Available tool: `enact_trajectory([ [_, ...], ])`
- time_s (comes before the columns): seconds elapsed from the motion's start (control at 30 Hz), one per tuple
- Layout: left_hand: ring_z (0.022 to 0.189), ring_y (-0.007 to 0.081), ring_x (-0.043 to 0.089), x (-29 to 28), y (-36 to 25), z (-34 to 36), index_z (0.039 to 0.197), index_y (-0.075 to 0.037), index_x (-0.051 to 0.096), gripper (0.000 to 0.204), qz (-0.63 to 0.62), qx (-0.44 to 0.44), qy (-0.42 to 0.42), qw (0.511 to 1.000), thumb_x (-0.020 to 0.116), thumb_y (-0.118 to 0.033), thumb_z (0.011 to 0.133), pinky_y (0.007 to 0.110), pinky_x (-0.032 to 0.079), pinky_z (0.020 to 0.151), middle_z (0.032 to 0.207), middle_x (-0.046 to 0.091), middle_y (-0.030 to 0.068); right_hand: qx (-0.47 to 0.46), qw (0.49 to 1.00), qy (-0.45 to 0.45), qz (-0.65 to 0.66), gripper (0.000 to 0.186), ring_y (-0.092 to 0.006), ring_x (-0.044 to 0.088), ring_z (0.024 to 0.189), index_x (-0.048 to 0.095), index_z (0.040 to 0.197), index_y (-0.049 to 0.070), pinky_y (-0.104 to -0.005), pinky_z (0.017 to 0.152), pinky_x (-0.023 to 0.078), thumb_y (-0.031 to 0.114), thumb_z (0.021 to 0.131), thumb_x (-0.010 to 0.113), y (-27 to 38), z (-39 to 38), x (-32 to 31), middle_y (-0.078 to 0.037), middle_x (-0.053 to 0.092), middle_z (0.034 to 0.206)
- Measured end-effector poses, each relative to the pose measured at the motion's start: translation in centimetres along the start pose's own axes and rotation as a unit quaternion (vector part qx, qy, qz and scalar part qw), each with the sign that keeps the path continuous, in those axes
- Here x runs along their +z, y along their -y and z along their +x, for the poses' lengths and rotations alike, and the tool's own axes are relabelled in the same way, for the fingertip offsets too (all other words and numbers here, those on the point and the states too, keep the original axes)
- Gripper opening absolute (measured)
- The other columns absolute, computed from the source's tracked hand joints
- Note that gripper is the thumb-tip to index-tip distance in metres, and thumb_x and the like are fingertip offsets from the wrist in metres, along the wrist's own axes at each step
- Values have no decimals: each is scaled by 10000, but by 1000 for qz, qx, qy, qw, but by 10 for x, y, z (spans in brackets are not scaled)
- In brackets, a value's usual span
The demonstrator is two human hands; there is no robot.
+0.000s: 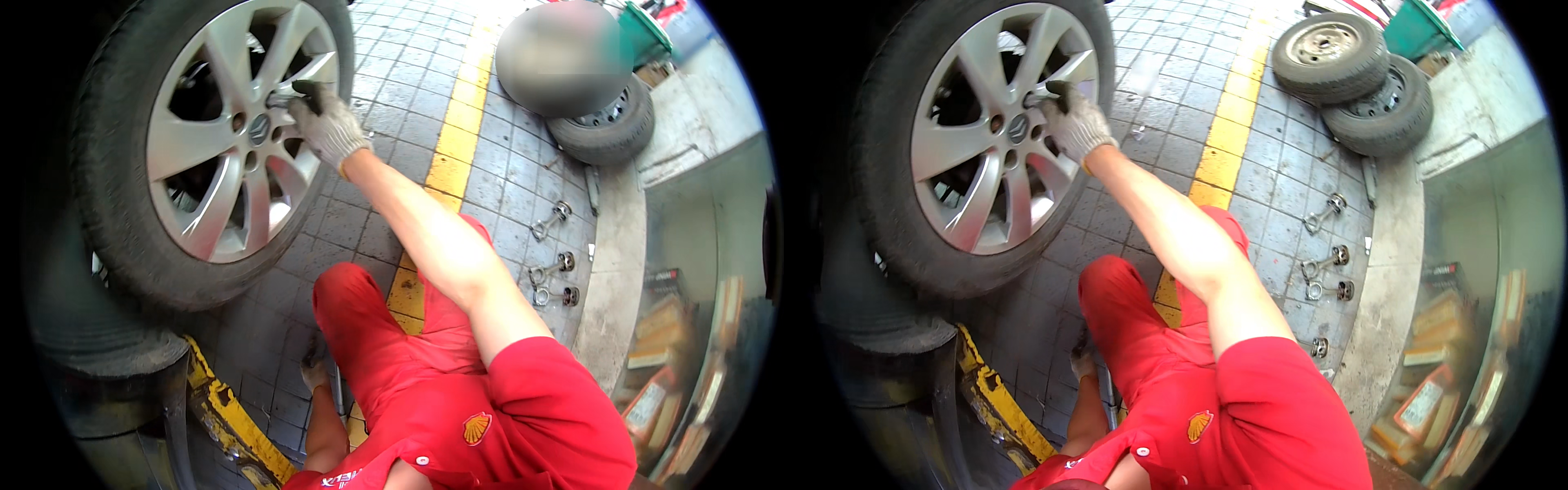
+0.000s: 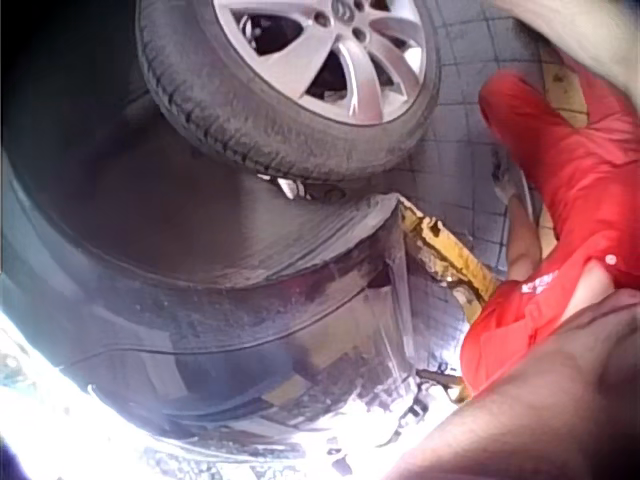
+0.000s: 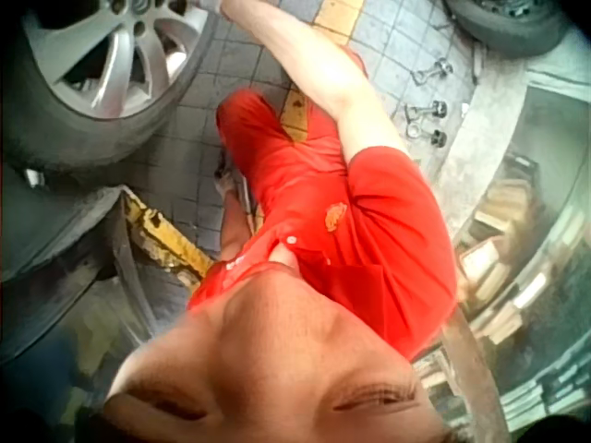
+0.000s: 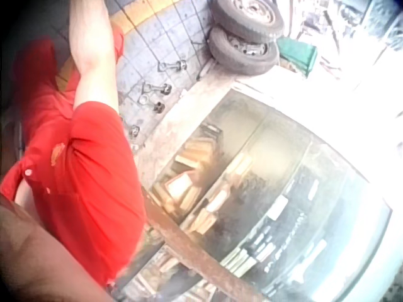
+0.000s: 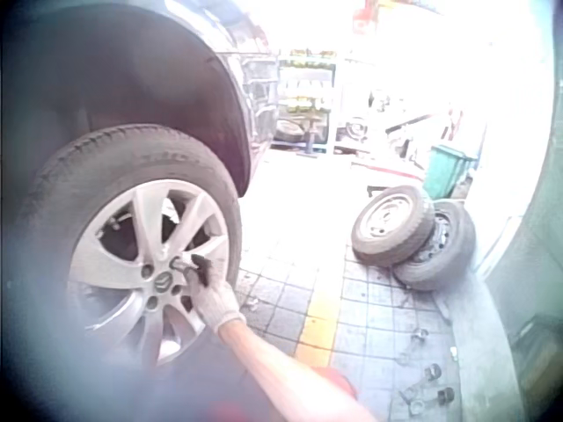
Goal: The person removes a car tire from a vehicle using a lug wrench and carries it to a tire changing machine. They then secure the tire to the machine using a clamp and use a power tool to remove the tire bead from the rim.
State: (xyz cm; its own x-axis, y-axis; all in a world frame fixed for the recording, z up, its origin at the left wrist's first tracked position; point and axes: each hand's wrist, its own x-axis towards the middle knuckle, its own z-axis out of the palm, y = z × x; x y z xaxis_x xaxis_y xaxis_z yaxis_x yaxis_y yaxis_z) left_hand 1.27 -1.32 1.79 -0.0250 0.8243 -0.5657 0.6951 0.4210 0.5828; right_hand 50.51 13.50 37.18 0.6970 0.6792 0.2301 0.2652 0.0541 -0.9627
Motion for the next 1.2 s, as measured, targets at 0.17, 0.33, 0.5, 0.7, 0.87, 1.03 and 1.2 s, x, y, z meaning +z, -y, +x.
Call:
enact_trajectory([
  [0.17, 1406, 372, 582, 7, -4, -2, 1495, -12, 626, 548, -53, 53, 28, 997, 588, -268, 1012, 442, 460, 1125, 1546, 610, 189, 38, 999, 5, -17, 349, -357, 757, 998, 694, 1284, 51, -439, 914, 603, 284, 1039, 607, 8, 3, -3, -222, 762, 1127],
  [0.33, 1330, 370, 633, 6, 37, 27, 1463, -9, 646, 533, 36, 27, 26, 999, 590, -328, 1039, 456, 500, 1050, 1492, 649, 203, -76, 984, 9, -163, 372, -403, 698, 1155, 687, 1347, 99, -477, 994, 566, 258, 1023, 595, 17, -7, -3, -229, 722, 1263],
  [0.5, 1272, 401, 659, 10, 37, 31, 1411, -12, 672, 567, 84, -10, -5, 996, 596, -435, 1042, 450, 513, 1022, 1427, 673, 235, 167, 980, 77, 69, 430, -389, 722, 1139, 647, 1374, 69, -438, 1011, 557, 339, 1047, 578, 36, -7, -8, -228, 744, 1223],
  [0.7, 1305, 415, 645, 18, 75, 55, 1412, -20, 657, 633, -62, 35, -14, 997, 634, -501, 1002, 473, 517, 1040, 1423, 668, 239, -61, 983, 8, -176, 293, -419, 645, 1205, 733, 1258, 118, -468, 1059, 512, 200, 1009, 604, 7, -5, 9, -220, 684, 1266],
  [0.87, 1237, 418, 672, 15, 102, 83, 1309, -41, 696, 502, 338, 197, 20, 920, 670, -377, 937, 479, 535, 1050, 1323, 710, 213, 213, 945, 55, 242, 444, -182, 682, 652, 615, 1316, -8, -377, 583, 555, 383, 1113, 552, 14, 7, 20, -129, 705, 808],
  [1.03, 1167, 431, 687, 4, 106, 78, 1244, -73, 711, 374, 365, 234, 19, 901, 591, -266, 946, 501, 558, 1014, 1252, 718, 228, -111, 971, -26, -209, 383, -407, 717, 1078, 638, 1323, 39, -474, 972, 563, 282, 1027, 634, 9, -1, 12, -217, 739, 1174],
  [1.2, 1224, 491, 644, 16, 54, 35, 1317, -26, 686, 473, 188, 19, 6, 982, 529, -307, 970, 558, 523, 1038, 1304, 685, 287, 237, 945, 47, 221, 421, -195, 714, 748, 605, 1285, -15, -347, 685, 598, 360, 1097, 574, 19, 0, 7, -140, 744, 961],
])
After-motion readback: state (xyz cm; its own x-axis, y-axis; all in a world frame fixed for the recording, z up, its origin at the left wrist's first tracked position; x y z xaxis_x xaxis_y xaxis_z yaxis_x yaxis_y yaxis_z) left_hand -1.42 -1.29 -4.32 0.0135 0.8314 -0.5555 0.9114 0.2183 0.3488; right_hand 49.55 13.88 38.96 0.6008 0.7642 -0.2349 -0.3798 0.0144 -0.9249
